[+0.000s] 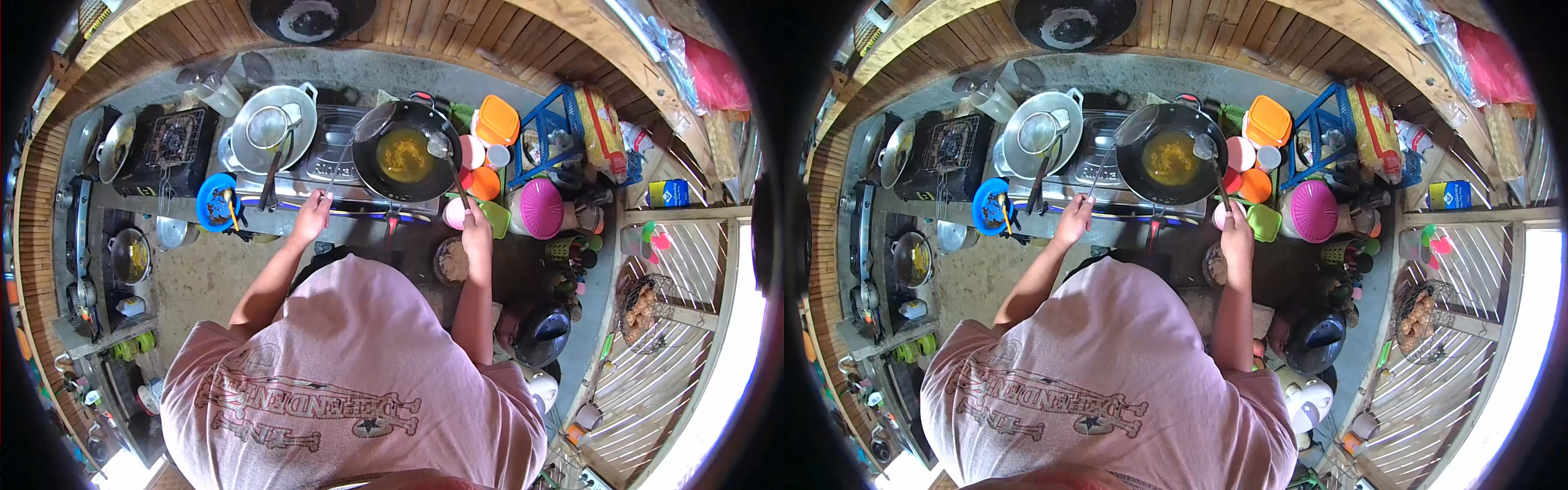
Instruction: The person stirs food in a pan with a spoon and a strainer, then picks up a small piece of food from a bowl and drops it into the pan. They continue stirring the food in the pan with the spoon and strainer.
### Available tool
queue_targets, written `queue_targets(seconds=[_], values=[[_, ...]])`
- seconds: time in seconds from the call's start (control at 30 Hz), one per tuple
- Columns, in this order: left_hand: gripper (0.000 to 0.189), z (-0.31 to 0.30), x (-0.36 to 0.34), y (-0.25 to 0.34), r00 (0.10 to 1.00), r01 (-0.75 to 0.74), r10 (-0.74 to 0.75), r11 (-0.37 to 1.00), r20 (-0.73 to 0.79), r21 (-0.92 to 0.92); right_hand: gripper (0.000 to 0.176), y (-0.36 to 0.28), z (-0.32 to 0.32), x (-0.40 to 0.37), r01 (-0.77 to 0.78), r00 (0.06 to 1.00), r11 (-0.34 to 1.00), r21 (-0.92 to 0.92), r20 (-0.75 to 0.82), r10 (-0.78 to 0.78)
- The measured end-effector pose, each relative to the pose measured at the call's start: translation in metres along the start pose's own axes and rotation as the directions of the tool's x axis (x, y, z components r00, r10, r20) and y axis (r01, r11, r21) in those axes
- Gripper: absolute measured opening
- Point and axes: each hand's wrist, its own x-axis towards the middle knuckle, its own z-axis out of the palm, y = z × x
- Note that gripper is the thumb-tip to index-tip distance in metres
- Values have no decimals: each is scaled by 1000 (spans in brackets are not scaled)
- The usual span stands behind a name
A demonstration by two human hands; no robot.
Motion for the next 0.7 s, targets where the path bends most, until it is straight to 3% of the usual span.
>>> queue_targets(seconds=[0.1, 0.23, 0.33, 0.53, 0.63, 0.7], values=[[30, 0, -1, 2, 1000, -11, 11, 1000, 2, -21, 42, -10, -2, 12, -78, 997, 987, -144, 18, 81], [34, 3, -4, -3, 1000, -29, 29, 998, 9, -48, 42, -2, 7, 29, -38, 999, 989, -144, 9, 39], [29, 4, -5, -4, 1000, 3, -3, 999, 16, -38, 41, -3, 18, 42, -89, 995, 982, -170, 34, 96], [31, 8, -4, -8, 1000, 19, -18, 999, 22, -40, 38, 1, 54, 63, 47, 999, 995, -84, 28, -45], [31, 9, -1, -8, 1000, -4, 5, 997, 12, -81, 36, -38, 51, 42, -46, 989, 999, -1, 141, 45], [31, 9, 2, -9, 1000, -16, 17, 997, 5, -80, 36, -4, 72, 51, -28, 987, 996, 90, 160, 13]])
